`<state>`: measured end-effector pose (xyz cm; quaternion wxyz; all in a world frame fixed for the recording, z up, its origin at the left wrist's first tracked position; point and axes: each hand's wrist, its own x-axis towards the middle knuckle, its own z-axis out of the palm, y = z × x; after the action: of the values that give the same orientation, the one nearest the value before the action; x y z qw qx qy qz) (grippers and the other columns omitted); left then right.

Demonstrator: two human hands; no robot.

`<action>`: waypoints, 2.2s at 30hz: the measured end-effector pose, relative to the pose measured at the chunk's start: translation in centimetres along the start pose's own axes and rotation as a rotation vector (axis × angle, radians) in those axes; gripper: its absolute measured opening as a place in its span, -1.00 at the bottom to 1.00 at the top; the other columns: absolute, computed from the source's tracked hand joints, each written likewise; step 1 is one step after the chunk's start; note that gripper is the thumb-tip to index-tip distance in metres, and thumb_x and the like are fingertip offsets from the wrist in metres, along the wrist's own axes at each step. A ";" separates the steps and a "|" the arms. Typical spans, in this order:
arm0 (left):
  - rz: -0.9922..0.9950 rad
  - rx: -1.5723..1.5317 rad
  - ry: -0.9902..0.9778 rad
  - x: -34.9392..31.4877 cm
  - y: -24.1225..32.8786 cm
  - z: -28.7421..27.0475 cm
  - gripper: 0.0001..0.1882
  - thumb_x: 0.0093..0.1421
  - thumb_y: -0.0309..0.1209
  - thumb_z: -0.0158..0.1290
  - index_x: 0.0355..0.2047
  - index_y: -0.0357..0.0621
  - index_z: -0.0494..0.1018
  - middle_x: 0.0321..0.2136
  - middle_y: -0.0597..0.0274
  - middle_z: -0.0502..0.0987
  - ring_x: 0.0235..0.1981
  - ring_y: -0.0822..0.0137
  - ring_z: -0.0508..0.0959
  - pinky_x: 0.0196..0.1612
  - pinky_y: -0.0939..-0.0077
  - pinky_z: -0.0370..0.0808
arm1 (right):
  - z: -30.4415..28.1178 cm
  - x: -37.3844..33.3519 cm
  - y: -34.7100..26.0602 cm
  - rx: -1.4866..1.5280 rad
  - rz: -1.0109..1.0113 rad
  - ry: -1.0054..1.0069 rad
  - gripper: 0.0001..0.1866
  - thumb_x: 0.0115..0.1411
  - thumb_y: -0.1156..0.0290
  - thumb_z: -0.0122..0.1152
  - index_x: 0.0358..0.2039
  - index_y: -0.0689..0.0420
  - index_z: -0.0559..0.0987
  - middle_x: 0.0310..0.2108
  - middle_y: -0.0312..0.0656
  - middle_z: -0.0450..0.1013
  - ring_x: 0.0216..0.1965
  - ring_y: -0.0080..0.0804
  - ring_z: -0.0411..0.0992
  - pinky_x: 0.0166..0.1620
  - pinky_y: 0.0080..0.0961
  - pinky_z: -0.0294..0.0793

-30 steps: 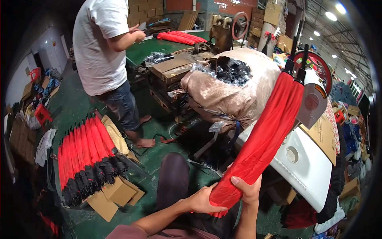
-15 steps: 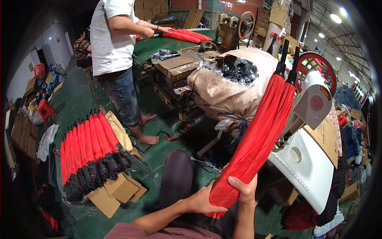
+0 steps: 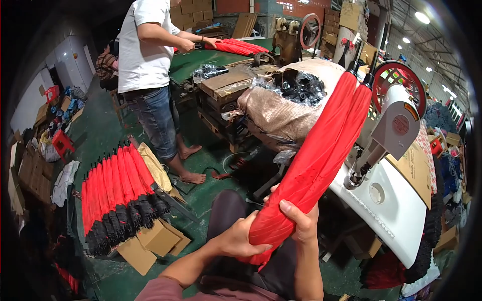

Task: Sewing and assembling red umbrella canopies onto frames using a specialized sewing machine.

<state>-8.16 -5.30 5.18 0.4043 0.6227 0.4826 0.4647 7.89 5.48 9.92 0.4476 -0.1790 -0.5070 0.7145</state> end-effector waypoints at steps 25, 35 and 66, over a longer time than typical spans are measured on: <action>-0.620 -0.200 -0.563 -7.7 3.6 -3.7 0.07 0.03 -0.43 0.47 0.45 -0.34 0.08 0.30 0.06 0.43 0.31 0.29 0.41 0.34 0.33 0.36 | -2.5 -6.7 6.0 0.172 0.109 0.513 -0.70 0.40 0.30 0.28 -0.11 0.33 0.54 -0.27 -0.02 0.62 -0.28 -0.23 0.66 -0.15 -0.31 0.70; -0.678 -0.290 -0.425 -3.7 3.8 0.7 0.05 -0.02 -0.49 0.49 0.43 -0.33 0.15 0.29 0.09 0.43 0.29 0.30 0.43 0.36 0.32 0.36 | -8.4 -5.7 5.5 0.115 0.082 0.589 -0.69 0.38 0.29 0.29 -0.08 0.31 0.54 -0.28 -0.04 0.61 -0.31 -0.24 0.64 -0.18 -0.32 0.68; -0.665 -0.319 -0.395 -1.7 4.5 1.3 -0.04 -0.08 -0.51 0.50 0.33 -0.37 0.29 0.15 0.15 0.54 0.14 0.36 0.52 0.24 0.36 0.46 | -9.7 -4.4 5.4 0.184 0.013 0.569 -0.74 0.39 0.33 0.25 -0.06 0.27 0.56 -0.22 -0.14 0.60 -0.27 -0.42 0.60 -0.13 -0.44 0.61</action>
<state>-6.10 -7.96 8.80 0.7084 0.4396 0.4926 0.2496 14.63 6.86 0.15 0.5815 -0.3341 -0.2928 0.6815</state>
